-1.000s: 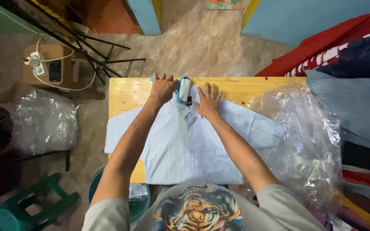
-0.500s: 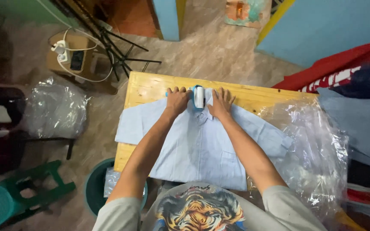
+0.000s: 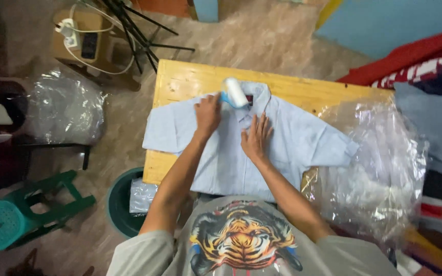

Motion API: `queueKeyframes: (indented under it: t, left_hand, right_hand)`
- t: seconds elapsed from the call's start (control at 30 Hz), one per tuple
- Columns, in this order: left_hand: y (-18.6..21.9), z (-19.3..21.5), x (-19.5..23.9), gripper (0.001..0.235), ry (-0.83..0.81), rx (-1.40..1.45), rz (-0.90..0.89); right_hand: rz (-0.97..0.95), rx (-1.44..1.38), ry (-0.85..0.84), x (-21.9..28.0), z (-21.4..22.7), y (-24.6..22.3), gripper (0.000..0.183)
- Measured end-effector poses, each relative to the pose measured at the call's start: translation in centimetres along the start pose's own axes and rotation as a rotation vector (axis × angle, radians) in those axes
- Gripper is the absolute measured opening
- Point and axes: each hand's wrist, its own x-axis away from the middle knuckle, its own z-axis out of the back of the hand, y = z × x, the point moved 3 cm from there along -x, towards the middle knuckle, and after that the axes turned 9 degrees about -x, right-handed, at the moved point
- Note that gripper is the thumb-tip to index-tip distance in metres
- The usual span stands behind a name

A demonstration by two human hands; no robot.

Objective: The person unpacks a light blue shirt from a plastic bag, lays it on a wooden table, and uses a lint roller to clean the front and back surfaces. They smooth the fabric and flip the shirt to treat both sides.

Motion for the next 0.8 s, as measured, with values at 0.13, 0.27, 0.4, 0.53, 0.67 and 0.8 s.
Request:
queueKeyframes:
  t: [0.13, 0.27, 0.4, 0.53, 0.67, 0.8]
  left_hand:
    - [-5.7, 0.1, 1.8, 0.041, 0.041, 0.068, 0.184]
    - [-11.3, -1.4, 1.8, 0.047, 0.056, 0.116, 0.401]
    - [-14.6, -2.0, 0.6, 0.042, 0.084, 0.081, 0.454]
    - [-15.2, -1.3, -1.1, 0.040, 0.050, -0.008, 0.408]
    - [-16.1, -3.1, -2.8, 0.045, -0.030, 0.017, 0.389]
    - [-16.1, -2.7, -2.9, 0.059, -0.008, -0.016, 0.385]
  right_hand:
    - [-0.005, 0.012, -0.027, 2.9, -0.5, -0.1, 0.076]
    - [-0.010, 0.177, -0.147, 4.8, -2.1, 1.8, 0.078]
    - [-0.034, 0.289, -0.190, 5.0, -2.5, 2.0, 0.080]
    - [-0.075, 0.298, -0.213, 4.4, -2.6, 1.8, 0.080]
    - [-0.099, 0.288, -0.240, 2.6, -2.7, 2.1, 0.080]
    - [-0.107, 0.269, -0.265, 1.1, -2.8, 2.2, 0.080]
